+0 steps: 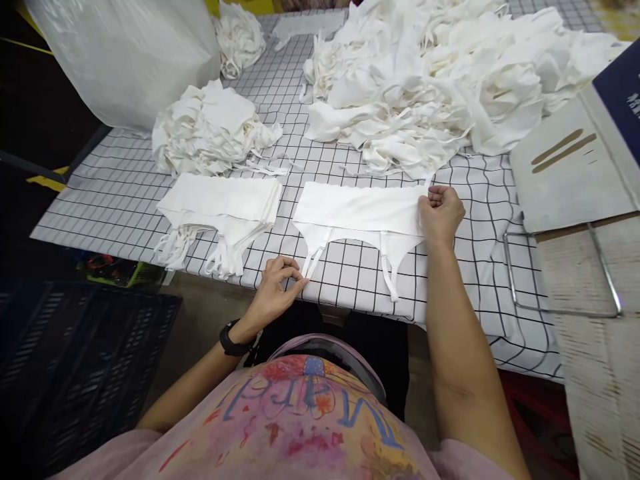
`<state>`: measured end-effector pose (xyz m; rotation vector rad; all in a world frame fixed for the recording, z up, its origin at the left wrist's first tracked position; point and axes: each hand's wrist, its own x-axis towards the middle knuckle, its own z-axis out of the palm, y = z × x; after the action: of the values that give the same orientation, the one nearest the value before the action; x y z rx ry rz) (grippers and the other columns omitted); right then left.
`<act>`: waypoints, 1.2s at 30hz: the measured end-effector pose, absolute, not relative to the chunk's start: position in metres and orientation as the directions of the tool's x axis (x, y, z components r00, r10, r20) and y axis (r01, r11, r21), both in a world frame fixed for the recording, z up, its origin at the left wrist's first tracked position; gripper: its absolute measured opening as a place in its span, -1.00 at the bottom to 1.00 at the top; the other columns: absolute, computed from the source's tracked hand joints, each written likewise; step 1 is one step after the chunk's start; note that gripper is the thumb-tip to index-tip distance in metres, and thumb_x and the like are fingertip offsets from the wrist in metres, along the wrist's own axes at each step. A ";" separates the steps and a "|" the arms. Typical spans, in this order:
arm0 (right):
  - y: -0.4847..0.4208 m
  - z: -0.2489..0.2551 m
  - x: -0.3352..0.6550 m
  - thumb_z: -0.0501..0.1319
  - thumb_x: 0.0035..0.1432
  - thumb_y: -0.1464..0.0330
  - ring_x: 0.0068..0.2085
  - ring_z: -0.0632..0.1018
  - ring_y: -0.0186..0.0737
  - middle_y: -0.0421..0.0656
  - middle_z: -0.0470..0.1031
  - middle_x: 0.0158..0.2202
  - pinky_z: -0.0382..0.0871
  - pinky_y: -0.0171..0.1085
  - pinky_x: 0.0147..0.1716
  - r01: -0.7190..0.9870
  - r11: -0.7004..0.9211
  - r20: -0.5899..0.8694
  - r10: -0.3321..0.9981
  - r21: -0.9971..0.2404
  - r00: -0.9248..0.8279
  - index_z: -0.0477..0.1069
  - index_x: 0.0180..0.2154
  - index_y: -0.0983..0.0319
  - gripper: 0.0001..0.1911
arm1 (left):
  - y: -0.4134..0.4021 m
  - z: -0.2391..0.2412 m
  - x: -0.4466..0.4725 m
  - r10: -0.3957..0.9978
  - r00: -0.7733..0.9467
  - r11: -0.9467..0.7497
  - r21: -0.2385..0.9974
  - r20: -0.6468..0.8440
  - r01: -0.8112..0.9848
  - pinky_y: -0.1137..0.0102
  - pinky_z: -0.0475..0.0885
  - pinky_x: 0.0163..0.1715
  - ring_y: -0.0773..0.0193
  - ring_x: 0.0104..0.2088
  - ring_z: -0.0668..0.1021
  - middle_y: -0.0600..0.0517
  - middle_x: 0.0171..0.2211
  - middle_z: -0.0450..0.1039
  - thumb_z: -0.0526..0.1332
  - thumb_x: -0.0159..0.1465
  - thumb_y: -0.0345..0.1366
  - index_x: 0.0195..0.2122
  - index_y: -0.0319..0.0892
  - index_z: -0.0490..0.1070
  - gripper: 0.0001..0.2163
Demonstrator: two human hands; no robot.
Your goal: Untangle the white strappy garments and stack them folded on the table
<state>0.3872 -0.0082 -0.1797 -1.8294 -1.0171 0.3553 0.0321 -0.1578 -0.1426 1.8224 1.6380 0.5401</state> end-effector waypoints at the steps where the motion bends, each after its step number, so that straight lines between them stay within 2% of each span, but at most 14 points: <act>1: -0.008 -0.180 0.387 0.28 -0.02 0.50 -0.41 0.47 -0.33 -0.24 0.50 -0.39 0.49 -0.27 -0.21 0.484 -0.171 0.190 0.770 -0.858 0.609 0.48 -0.26 0.22 -0.79 | -0.157 -0.142 0.032 0.981 0.157 -0.036 0.687 -0.114 0.726 0.10 0.30 0.11 0.09 0.06 0.41 -0.02 -0.06 0.44 0.30 0.33 -0.27 -0.39 -0.12 0.50 -0.86; 7: -0.006 -0.183 0.387 0.26 -0.02 0.51 -0.41 0.48 -0.32 -0.27 0.48 -0.39 0.50 -0.25 -0.18 0.515 -0.169 0.214 0.769 -0.840 0.602 0.44 -0.29 0.21 -0.81 | -0.157 -0.141 0.028 0.976 0.195 -0.084 0.660 -0.096 0.746 0.09 0.31 0.15 0.06 0.08 0.40 -0.02 -0.03 0.44 0.29 0.31 -0.31 -0.30 -0.09 0.51 -0.96; 9: -0.006 -0.184 0.388 0.24 0.00 0.50 -0.41 0.48 -0.32 -0.27 0.48 -0.37 0.50 -0.24 -0.19 0.532 -0.164 0.224 0.776 -0.831 0.589 0.42 -0.28 0.20 -0.82 | -0.159 -0.140 0.030 0.981 0.191 -0.130 0.625 -0.031 0.770 0.08 0.32 0.14 0.03 0.08 0.40 -0.04 -0.03 0.43 0.30 0.31 -0.30 -0.25 -0.09 0.49 -0.98; 12: -0.005 -0.185 0.389 0.23 0.02 0.49 -0.39 0.50 -0.31 -0.27 0.49 -0.36 0.50 -0.24 -0.17 0.547 -0.159 0.229 0.787 -0.822 0.573 0.41 -0.27 0.18 -0.82 | -0.164 -0.136 0.041 0.966 0.214 -0.258 0.552 0.144 0.793 0.06 0.32 0.11 -0.01 0.08 0.39 -0.09 -0.02 0.43 0.30 0.34 -0.29 -0.21 -0.09 0.47 -0.95; 14: -0.005 -0.185 0.390 0.24 0.03 0.49 -0.37 0.51 -0.30 -0.26 0.49 -0.35 0.50 -0.23 -0.15 0.545 -0.164 0.225 0.787 -0.822 0.575 0.40 -0.28 0.18 -0.83 | -0.167 -0.134 0.055 0.916 0.330 -0.400 0.541 0.227 0.739 0.11 0.33 0.06 0.04 0.02 0.42 -0.09 -0.07 0.46 0.25 0.39 -0.30 -0.20 -0.11 0.46 -0.96; 17: -0.005 -0.185 0.390 0.24 0.02 0.49 -0.37 0.52 -0.30 -0.25 0.48 -0.36 0.50 -0.24 -0.14 0.544 -0.167 0.221 0.787 -0.822 0.577 0.40 -0.29 0.18 -0.83 | -0.167 -0.135 0.085 0.781 0.568 -0.603 0.552 0.259 0.576 0.21 0.36 -0.05 0.14 -0.09 0.45 -0.06 -0.16 0.49 0.16 0.45 -0.33 -0.13 -0.14 0.45 -0.91; 19: -0.006 -0.185 0.390 0.23 0.03 0.48 -0.38 0.51 -0.30 -0.26 0.49 -0.36 0.50 -0.24 -0.15 0.547 -0.160 0.227 0.788 -0.822 0.572 0.40 -0.28 0.18 -0.83 | -0.164 -0.137 0.108 0.684 0.683 -0.702 0.486 0.256 0.521 0.22 0.36 -0.08 0.13 -0.10 0.44 -0.07 -0.14 0.50 0.11 0.46 -0.36 -0.01 -0.15 0.44 -0.84; 22: -0.007 -0.185 0.389 0.23 0.02 0.47 -0.39 0.50 -0.30 -0.27 0.50 -0.36 0.51 -0.23 -0.16 0.545 -0.152 0.233 0.787 -0.824 0.572 0.40 -0.27 0.17 -0.83 | -0.158 -0.141 0.139 0.573 0.785 -0.808 0.318 0.235 0.495 0.20 0.33 -0.07 0.09 -0.06 0.43 -0.11 -0.09 0.49 0.09 0.42 -0.44 0.14 -0.20 0.38 -0.71; 24: -0.007 -0.186 0.389 0.23 0.02 0.47 -0.39 0.51 -0.30 -0.27 0.51 -0.36 0.51 -0.22 -0.16 0.546 -0.148 0.239 0.784 -0.824 0.573 0.40 -0.28 0.17 -0.83 | -0.155 -0.144 0.154 0.530 0.820 -0.844 0.227 0.218 0.486 0.19 0.31 -0.05 0.08 -0.05 0.43 -0.13 -0.07 0.48 0.08 0.41 -0.48 0.12 -0.24 0.39 -0.71; 27: -0.007 -0.186 0.389 0.23 0.01 0.46 -0.40 0.51 -0.30 -0.26 0.51 -0.36 0.50 -0.22 -0.16 0.545 -0.135 0.251 0.779 -0.827 0.574 0.41 -0.28 0.18 -0.84 | -0.152 -0.148 0.167 0.477 0.853 -0.879 0.145 0.212 0.455 0.19 0.30 -0.07 0.08 -0.06 0.46 -0.14 -0.12 0.48 0.04 0.44 -0.47 -0.07 -0.26 0.46 -0.79; 29: -0.008 -0.186 0.389 0.23 0.00 0.46 -0.40 0.50 -0.30 -0.26 0.51 -0.37 0.50 -0.22 -0.16 0.542 -0.132 0.253 0.778 -0.830 0.576 0.41 -0.29 0.18 -0.84 | -0.152 -0.151 0.170 0.446 0.865 -0.895 0.115 0.229 0.431 0.20 0.30 -0.11 0.11 -0.10 0.47 -0.12 -0.18 0.48 0.01 0.46 -0.47 -0.16 -0.26 0.47 -0.78; 32: -0.008 -0.186 0.388 0.23 -0.01 0.45 -0.41 0.49 -0.30 -0.27 0.50 -0.38 0.50 -0.20 -0.15 0.538 -0.143 0.241 0.779 -0.831 0.579 0.40 -0.29 0.17 -0.83 | -0.152 -0.156 0.169 0.398 0.884 -0.917 0.086 0.246 0.389 0.21 0.31 -0.11 0.14 -0.14 0.49 -0.10 -0.22 0.48 0.01 0.48 -0.48 -0.11 -0.27 0.47 -0.77; 36: -0.008 -0.186 0.388 0.23 -0.02 0.44 -0.42 0.49 -0.29 -0.27 0.49 -0.39 0.51 -0.17 -0.15 0.535 -0.150 0.235 0.777 -0.831 0.584 0.41 -0.29 0.17 -0.83 | -0.154 -0.160 0.166 0.365 0.897 -0.931 0.075 0.250 0.358 0.21 0.34 -0.05 0.14 -0.09 0.50 -0.13 -0.16 0.50 0.03 0.48 -0.46 -0.06 -0.29 0.47 -0.78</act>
<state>0.3876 -0.0080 -0.1859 -1.8228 -1.0685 0.3056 0.1661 -0.1542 -0.1595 3.0336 0.5780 0.4079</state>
